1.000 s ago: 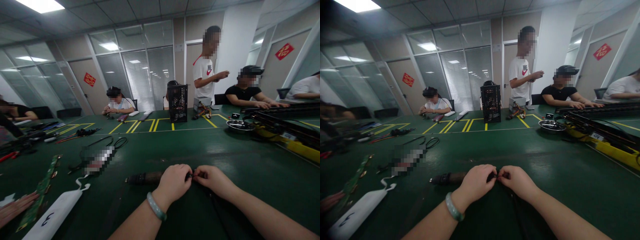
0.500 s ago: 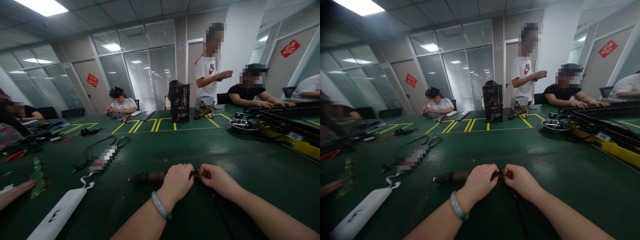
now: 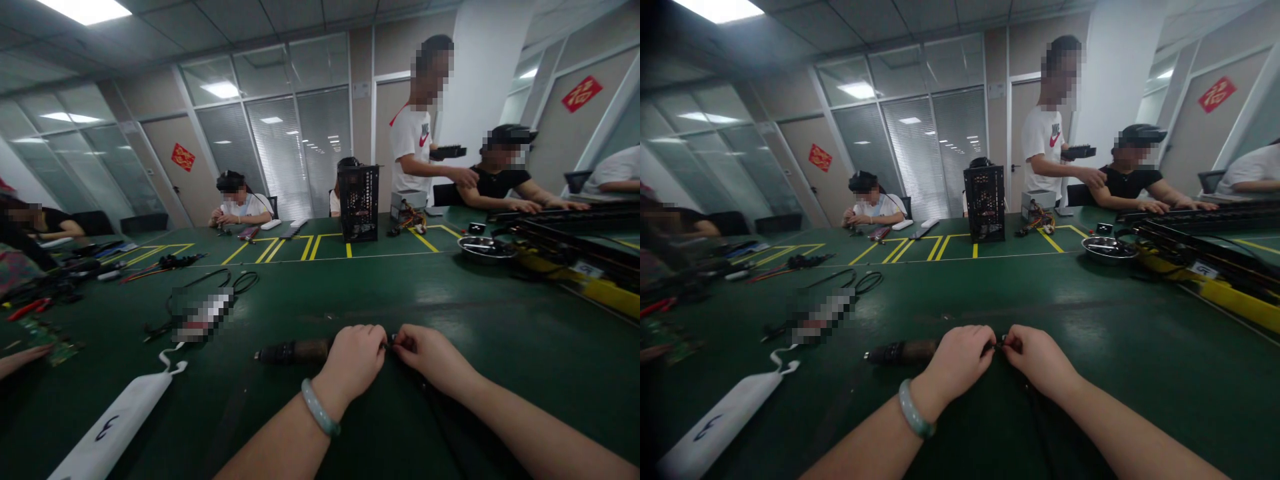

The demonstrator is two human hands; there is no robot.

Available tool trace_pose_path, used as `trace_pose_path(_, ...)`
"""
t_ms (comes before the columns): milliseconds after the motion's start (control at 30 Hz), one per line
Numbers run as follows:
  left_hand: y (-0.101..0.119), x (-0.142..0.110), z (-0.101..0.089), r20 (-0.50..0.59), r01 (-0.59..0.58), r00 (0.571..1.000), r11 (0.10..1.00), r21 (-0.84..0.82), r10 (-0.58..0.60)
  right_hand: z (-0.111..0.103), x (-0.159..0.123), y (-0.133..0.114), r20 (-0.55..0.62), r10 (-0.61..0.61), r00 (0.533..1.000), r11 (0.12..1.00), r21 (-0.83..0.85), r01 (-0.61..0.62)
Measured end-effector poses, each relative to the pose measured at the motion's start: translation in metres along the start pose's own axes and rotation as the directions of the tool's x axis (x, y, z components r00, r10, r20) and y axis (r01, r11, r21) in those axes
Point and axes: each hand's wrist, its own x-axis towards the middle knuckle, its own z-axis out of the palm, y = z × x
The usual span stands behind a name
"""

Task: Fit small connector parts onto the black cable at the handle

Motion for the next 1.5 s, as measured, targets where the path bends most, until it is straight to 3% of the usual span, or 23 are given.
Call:
trace_pose_path(567, -0.0012, -0.0015, -0.0018, 0.004, 0.048, 0.999, 0.996, -0.074, -0.048, -0.0016, -0.0016, -0.0025, 0.061, -0.026, 0.998, 0.992, 0.127, 0.018)
trace_pose_path(867, -0.0015, -0.0014, -0.0029, 0.017, 0.033, 0.999, 0.998, -0.059, -0.032, -0.0026, -0.0020, -0.0035, 0.022, -0.053, 0.998, 0.997, 0.060, 0.051)
trace_pose_path(1300, -0.0055, -0.0015, 0.0029, -0.036, -0.023, 0.999, 0.992, -0.125, 0.019, -0.0048, -0.0028, -0.0044, 0.039, -0.051, 0.998, 0.992, 0.115, 0.047)
trace_pose_path(1500, -0.0051, -0.0015, 0.0033, -0.036, 0.032, 0.999, 0.991, -0.132, -0.037, -0.0027, -0.0019, 0.0000, 0.053, -0.055, 0.997, 0.992, 0.119, 0.048)
